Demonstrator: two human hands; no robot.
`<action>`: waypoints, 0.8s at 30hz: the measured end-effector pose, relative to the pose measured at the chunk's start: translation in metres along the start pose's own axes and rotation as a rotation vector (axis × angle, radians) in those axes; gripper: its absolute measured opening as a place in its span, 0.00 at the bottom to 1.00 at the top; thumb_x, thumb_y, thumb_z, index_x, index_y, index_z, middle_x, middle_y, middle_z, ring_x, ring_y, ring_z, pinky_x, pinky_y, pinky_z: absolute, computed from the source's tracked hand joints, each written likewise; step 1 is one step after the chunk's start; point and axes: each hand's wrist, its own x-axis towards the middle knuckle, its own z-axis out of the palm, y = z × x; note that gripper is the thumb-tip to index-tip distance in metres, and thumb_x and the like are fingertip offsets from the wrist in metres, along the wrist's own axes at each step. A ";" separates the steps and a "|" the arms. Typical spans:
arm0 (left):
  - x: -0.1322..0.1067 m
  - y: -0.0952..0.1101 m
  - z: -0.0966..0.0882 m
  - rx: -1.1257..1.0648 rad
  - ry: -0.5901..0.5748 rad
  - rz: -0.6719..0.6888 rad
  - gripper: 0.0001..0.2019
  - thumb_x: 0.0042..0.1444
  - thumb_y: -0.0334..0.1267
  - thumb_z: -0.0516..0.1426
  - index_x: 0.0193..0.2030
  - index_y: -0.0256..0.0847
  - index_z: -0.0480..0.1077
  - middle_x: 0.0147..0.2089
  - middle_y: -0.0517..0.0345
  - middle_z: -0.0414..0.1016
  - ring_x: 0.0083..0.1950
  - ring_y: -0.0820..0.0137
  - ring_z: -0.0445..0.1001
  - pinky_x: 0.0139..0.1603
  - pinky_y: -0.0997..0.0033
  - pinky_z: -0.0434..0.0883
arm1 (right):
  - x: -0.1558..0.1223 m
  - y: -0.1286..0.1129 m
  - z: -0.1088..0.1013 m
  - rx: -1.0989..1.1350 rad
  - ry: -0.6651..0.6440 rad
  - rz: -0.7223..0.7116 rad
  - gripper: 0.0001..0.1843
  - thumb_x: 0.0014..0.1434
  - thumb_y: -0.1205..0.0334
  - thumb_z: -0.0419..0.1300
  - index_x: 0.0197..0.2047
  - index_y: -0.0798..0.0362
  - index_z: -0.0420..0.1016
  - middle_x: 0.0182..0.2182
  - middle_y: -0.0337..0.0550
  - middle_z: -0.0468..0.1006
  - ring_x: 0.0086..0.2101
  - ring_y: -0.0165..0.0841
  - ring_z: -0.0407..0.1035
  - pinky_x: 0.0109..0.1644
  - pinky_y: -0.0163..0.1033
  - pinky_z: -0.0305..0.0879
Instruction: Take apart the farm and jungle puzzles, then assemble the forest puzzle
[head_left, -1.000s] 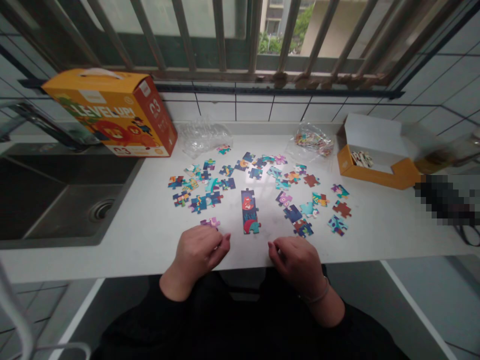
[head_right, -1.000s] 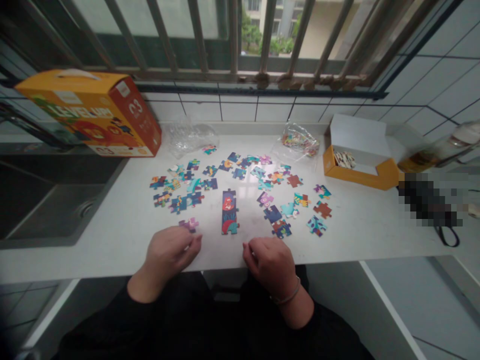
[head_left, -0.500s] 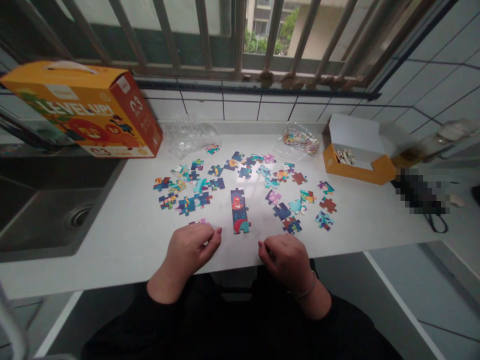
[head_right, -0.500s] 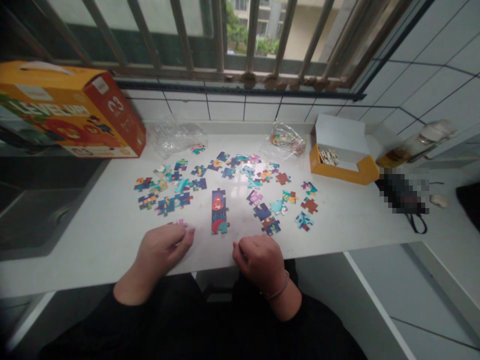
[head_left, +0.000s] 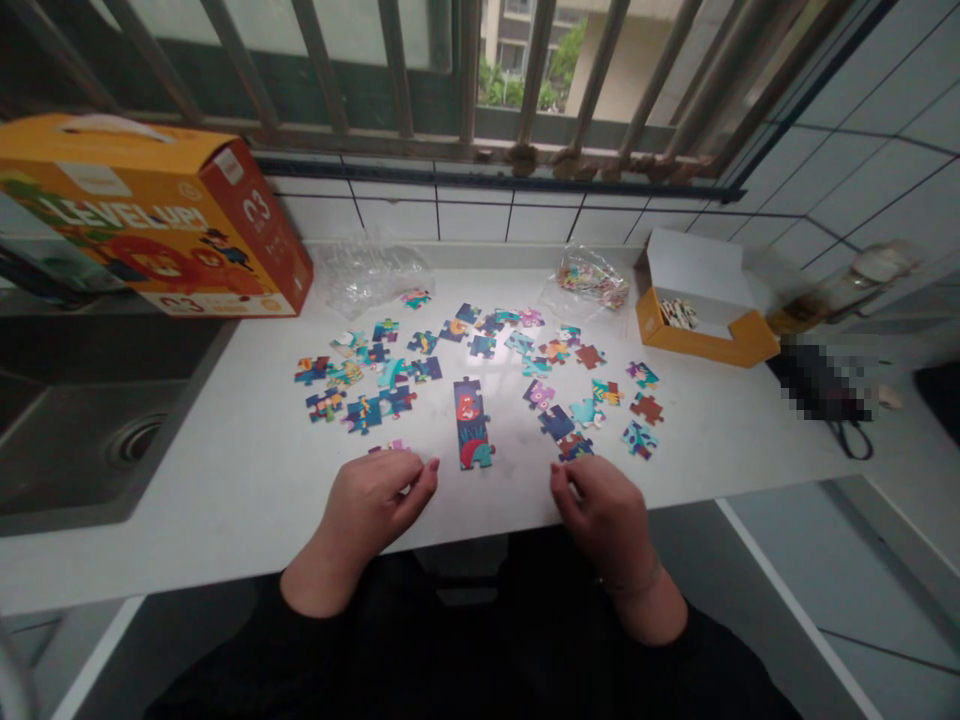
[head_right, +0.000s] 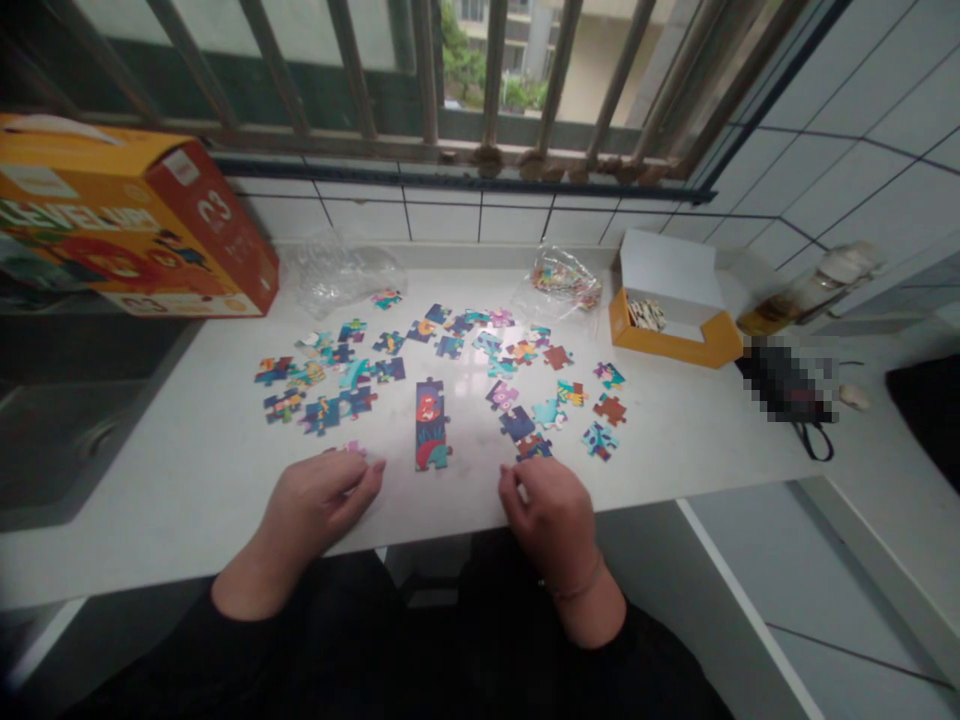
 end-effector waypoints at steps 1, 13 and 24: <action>0.000 0.000 0.001 0.006 -0.002 0.003 0.24 0.78 0.36 0.55 0.25 0.45 0.62 0.22 0.64 0.66 0.24 0.70 0.68 0.32 0.67 0.65 | -0.002 0.012 -0.006 -0.046 0.027 0.096 0.18 0.81 0.57 0.55 0.35 0.46 0.72 0.30 0.43 0.77 0.33 0.40 0.71 0.43 0.46 0.66; -0.003 -0.001 0.004 0.008 -0.031 -0.012 0.24 0.78 0.38 0.55 0.25 0.45 0.65 0.22 0.63 0.69 0.24 0.69 0.69 0.32 0.66 0.65 | -0.022 0.109 -0.036 -0.135 -0.094 0.415 0.30 0.72 0.40 0.58 0.63 0.55 0.79 0.52 0.62 0.85 0.48 0.54 0.78 0.59 0.61 0.74; -0.004 -0.002 0.005 0.032 -0.036 0.002 0.24 0.79 0.38 0.54 0.26 0.45 0.64 0.23 0.63 0.70 0.24 0.69 0.70 0.33 0.65 0.65 | -0.011 0.118 -0.046 -0.003 -0.152 0.511 0.35 0.63 0.33 0.63 0.58 0.54 0.82 0.42 0.54 0.81 0.37 0.46 0.76 0.44 0.52 0.75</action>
